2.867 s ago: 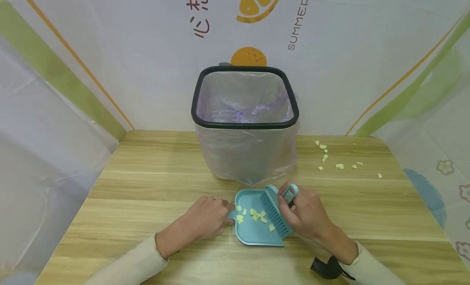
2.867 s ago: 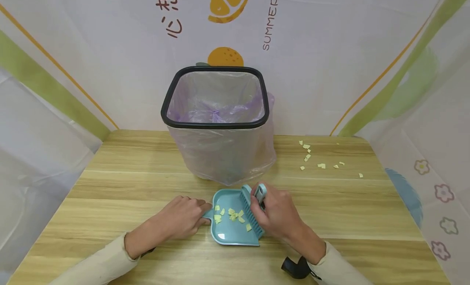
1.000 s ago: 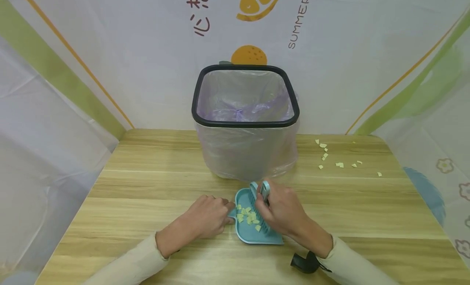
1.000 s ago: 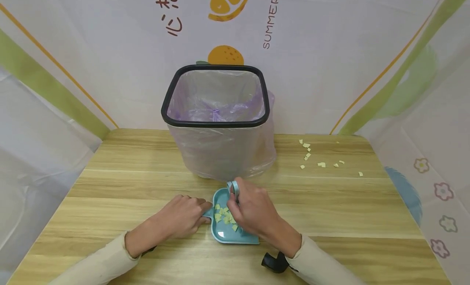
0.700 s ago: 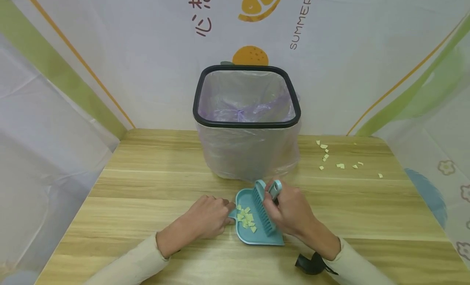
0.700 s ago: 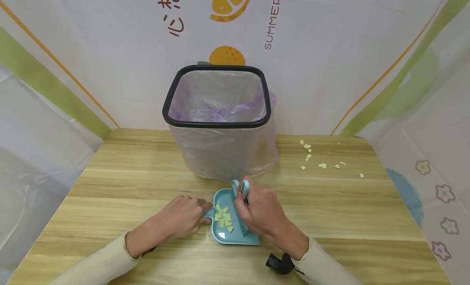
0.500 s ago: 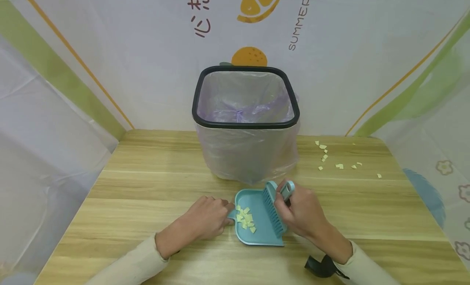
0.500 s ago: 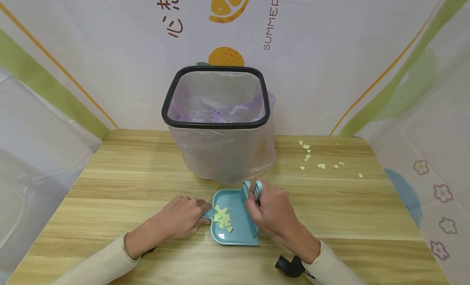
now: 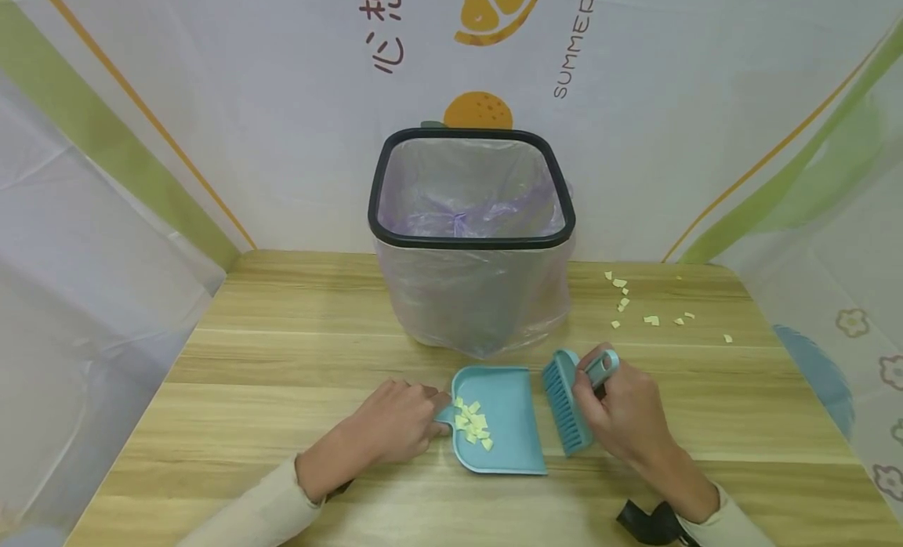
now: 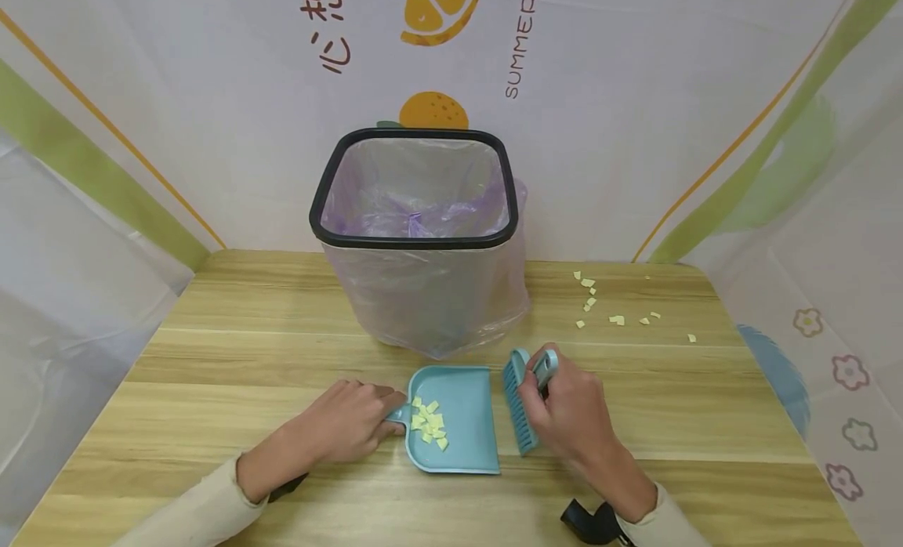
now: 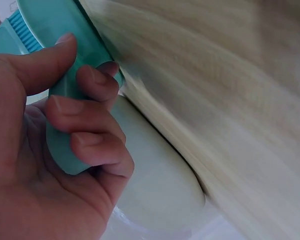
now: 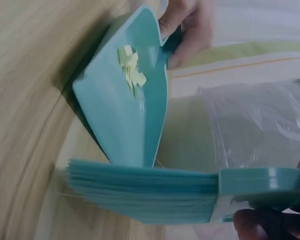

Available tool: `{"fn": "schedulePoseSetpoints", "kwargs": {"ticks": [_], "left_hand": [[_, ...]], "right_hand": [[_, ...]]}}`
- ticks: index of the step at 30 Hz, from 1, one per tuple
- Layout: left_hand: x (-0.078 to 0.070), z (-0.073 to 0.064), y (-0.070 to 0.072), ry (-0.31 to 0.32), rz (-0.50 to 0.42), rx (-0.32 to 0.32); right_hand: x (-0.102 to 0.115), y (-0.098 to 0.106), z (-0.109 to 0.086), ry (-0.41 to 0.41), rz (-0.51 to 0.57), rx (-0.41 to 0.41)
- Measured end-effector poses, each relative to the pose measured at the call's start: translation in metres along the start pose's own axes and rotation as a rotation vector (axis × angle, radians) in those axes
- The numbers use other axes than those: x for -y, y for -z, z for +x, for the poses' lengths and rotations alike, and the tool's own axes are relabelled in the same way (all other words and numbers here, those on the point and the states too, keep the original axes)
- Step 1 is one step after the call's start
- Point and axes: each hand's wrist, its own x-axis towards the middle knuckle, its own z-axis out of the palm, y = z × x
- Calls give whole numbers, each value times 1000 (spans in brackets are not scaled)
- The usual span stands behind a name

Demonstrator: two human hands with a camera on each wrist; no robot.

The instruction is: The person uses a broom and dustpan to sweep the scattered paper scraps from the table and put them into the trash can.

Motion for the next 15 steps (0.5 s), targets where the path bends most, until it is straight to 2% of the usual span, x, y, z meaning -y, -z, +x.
{"fn": "schedulePoseSetpoints", "kwargs": {"ticks": [9,15], "left_hand": [[-4,-2,-2,11,-105,5],[-5,-2,-2,2,-114,-10]], "right_hand": [[-5,4,-3,6,-16,11],[-6,3,-3,18,-13,16]]}}
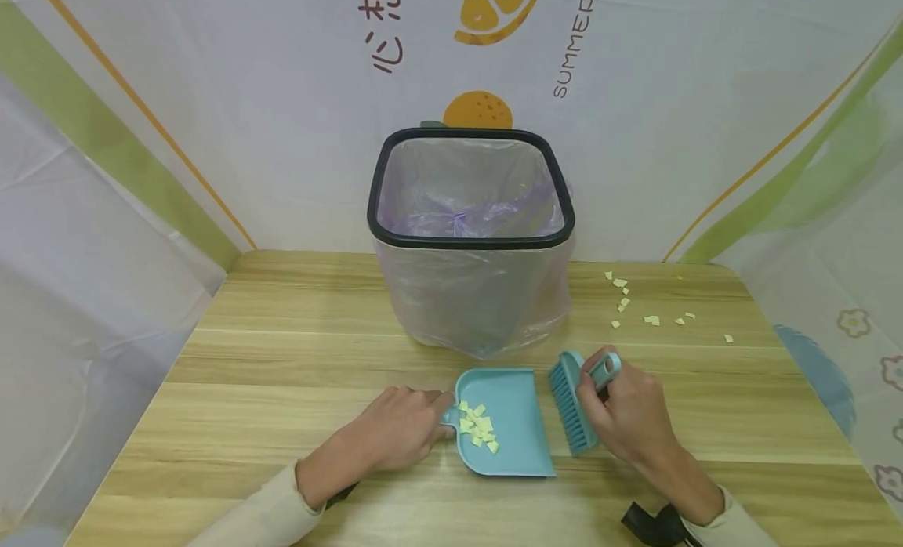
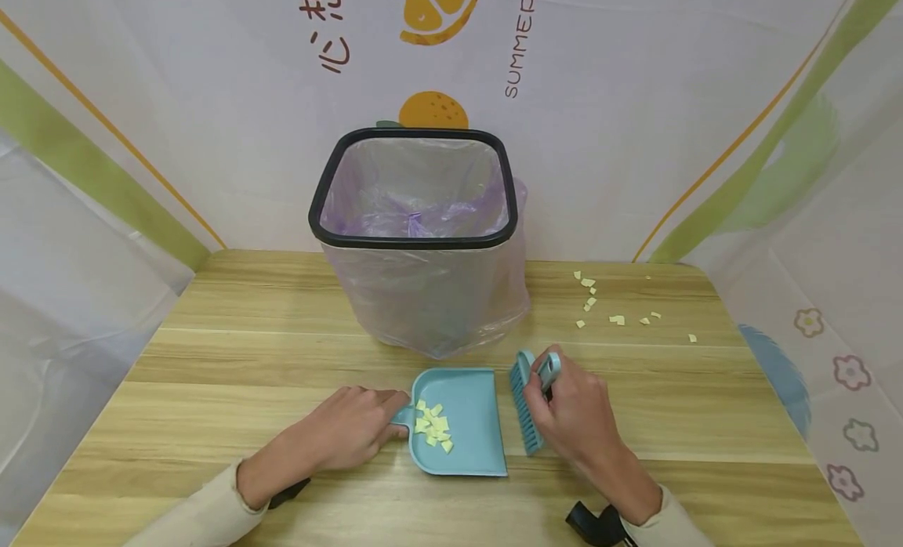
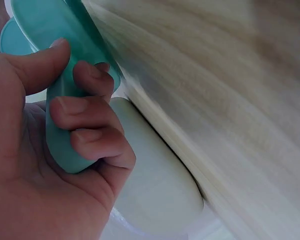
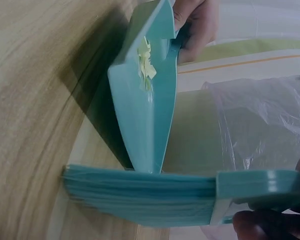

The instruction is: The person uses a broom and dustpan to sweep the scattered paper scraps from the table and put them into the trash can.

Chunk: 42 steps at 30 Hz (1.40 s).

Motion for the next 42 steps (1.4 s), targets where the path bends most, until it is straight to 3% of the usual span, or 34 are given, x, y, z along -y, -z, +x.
{"fn": "schedulePoseSetpoints", "kwargs": {"ticks": [22,42], "left_hand": [[-5,-2,11,8,11,7],[-11,-5,20,-10,-53,-44]], "right_hand": [[1,-2,0,-26,13,27],[0,-3,1,-24,13,29]]}}
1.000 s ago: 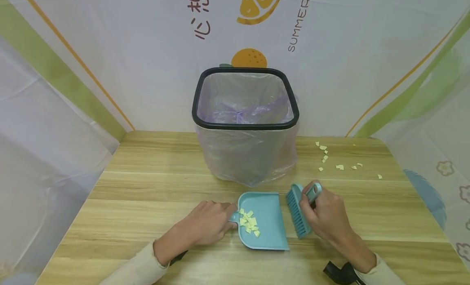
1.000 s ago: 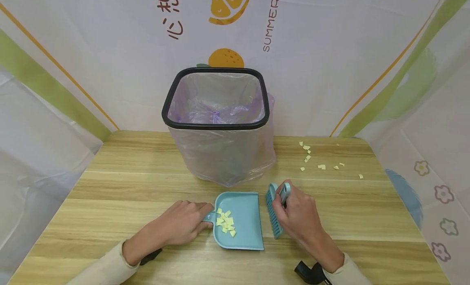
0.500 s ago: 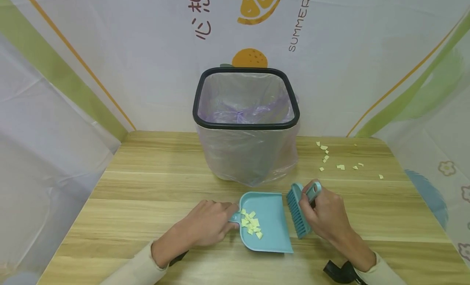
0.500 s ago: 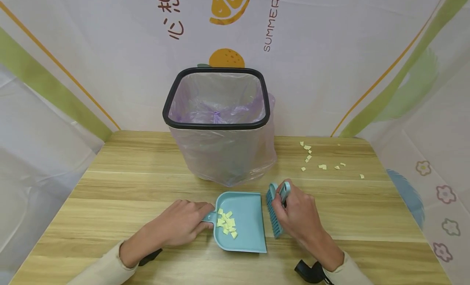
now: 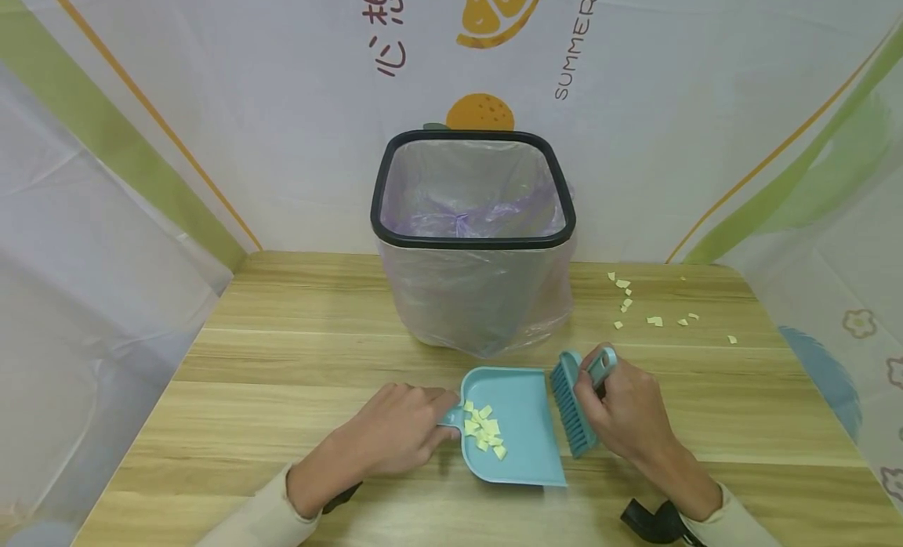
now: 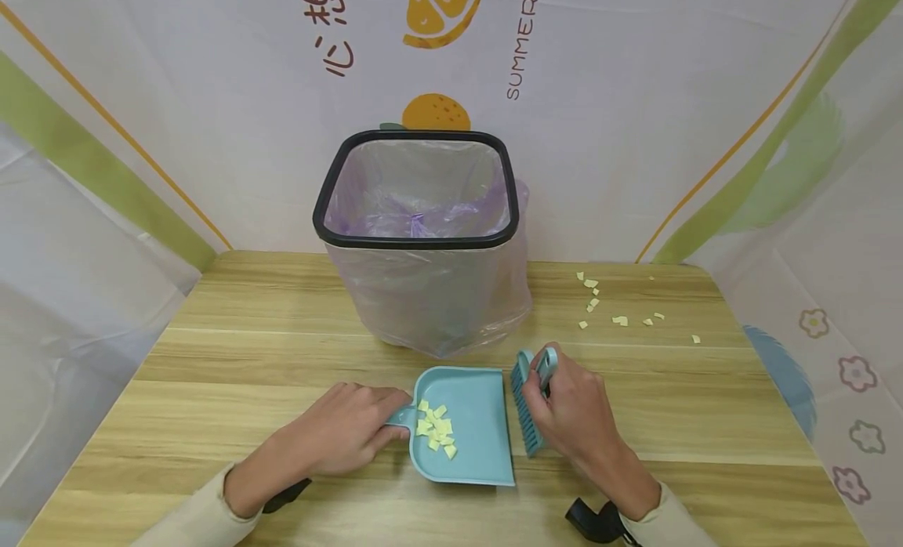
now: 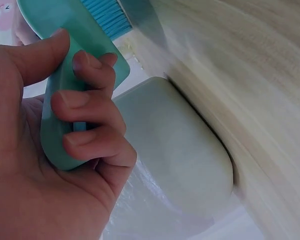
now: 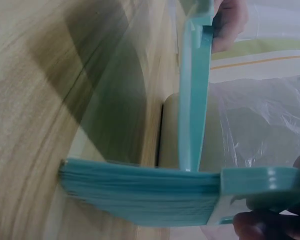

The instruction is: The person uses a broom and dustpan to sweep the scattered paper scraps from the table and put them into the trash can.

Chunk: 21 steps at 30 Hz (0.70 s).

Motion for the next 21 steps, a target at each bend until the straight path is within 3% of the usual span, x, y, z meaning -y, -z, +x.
{"fn": "schedulePoseSetpoints", "kwargs": {"ticks": [21], "left_hand": [[-7,-2,16,-33,-30,-48]], "right_hand": [[-1,0,0,5,-18,7]]}}
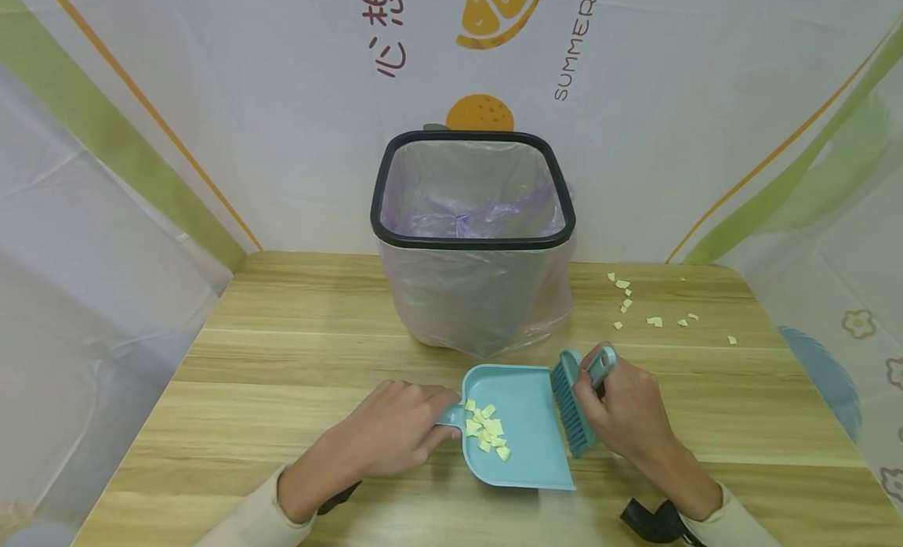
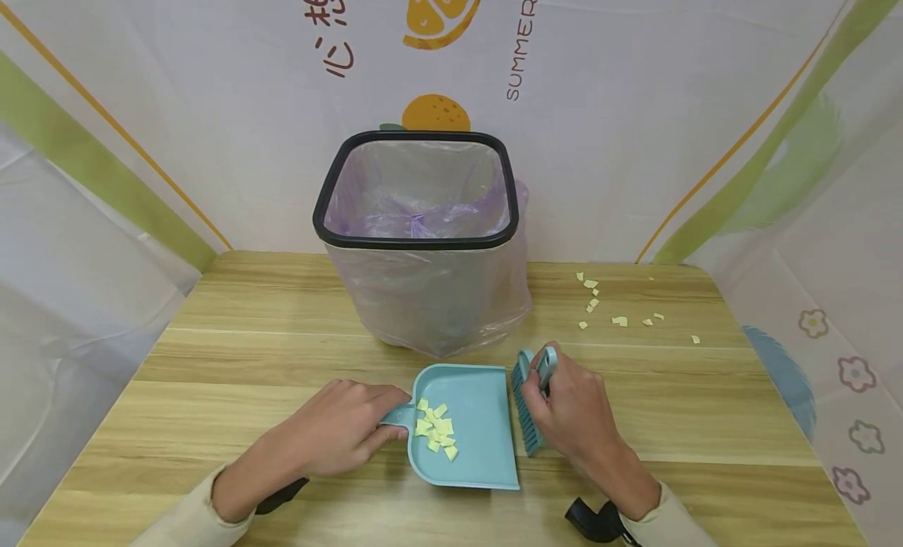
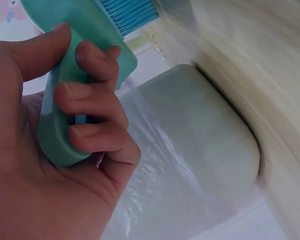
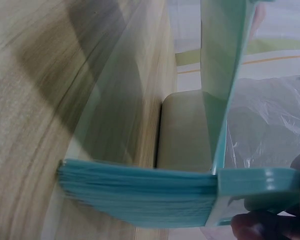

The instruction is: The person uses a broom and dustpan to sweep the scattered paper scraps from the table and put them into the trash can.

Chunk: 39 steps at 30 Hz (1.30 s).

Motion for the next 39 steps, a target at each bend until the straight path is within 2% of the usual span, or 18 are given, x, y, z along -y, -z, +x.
{"fn": "schedulePoseSetpoints", "kwargs": {"ticks": [8,18,30,39], "left_hand": [[-5,-1,7,-4,4,-11],[-10,0,17,-33,15,-62],[-15,1,28,-27,-33,-59],[-13,3,37,-48,-25,-81]], "right_hand": [[0,0,0,9,-4,-7],[0,0,1,4,6,-3],[0,0,0,24,13,-8],[-1,0,0,16,7,2]]}}
